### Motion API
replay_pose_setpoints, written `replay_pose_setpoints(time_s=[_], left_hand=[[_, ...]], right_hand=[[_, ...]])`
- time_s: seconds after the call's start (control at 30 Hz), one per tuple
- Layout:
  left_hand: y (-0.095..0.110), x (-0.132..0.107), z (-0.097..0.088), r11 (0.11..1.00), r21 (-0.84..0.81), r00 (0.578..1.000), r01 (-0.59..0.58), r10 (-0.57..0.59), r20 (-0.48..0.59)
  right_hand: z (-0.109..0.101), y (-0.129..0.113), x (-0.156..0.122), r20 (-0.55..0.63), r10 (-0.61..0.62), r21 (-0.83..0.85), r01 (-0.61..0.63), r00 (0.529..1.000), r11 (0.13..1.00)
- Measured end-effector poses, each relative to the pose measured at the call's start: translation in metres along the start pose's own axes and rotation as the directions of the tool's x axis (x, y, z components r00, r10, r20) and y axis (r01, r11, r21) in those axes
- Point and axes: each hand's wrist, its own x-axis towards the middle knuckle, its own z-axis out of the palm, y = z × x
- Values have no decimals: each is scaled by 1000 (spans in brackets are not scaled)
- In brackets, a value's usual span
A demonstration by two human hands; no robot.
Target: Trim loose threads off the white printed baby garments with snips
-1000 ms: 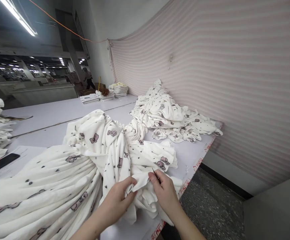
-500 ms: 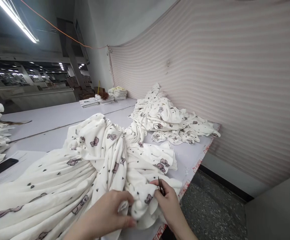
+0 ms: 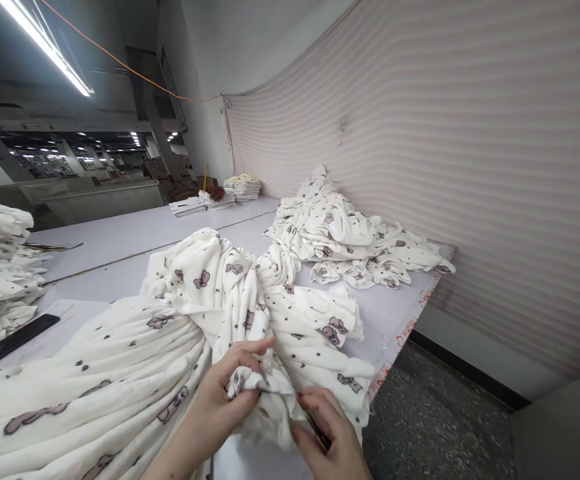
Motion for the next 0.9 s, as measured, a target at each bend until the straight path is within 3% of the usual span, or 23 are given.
replay_pose_setpoints(time_s=[0.1,0.2,0.27,0.33,0.4,0.47,0.63,0.8,0.9], left_hand=[[7,-3,-2,1000,4,993,-21,21,114],[7,-8,4,952,297,976,-76,11,216],[-2,-13,13,866,451,962,-215,110,249],[-16,-16,21,793,515,945,-325,246,216],[-27,-18,27,789,505,935,-350,329,134],[-33,-18,29,827,456,940,-330,333,76],[-33,-17,29,863,369,935,-345,352,52],[-36,-15,28,869,325,927,-373,342,150],[-35,-14,27,877,316,932,-362,330,152]], right_hand=[[-5,0,1,-1,-85,-75,85,996,994],[-11,-6,6,2,-48,-106,48,999,993],[-13,-8,7,1,20,-140,-19,1000,990],[-15,-10,7,12,58,-198,-54,998,979],[-18,-14,9,66,53,-245,-35,996,969],[-24,-20,12,162,39,-232,-1,986,973],[-35,-35,21,311,54,-214,14,949,977],[-30,-38,26,371,69,-219,15,926,976],[-28,-36,27,361,57,-223,27,931,974]])
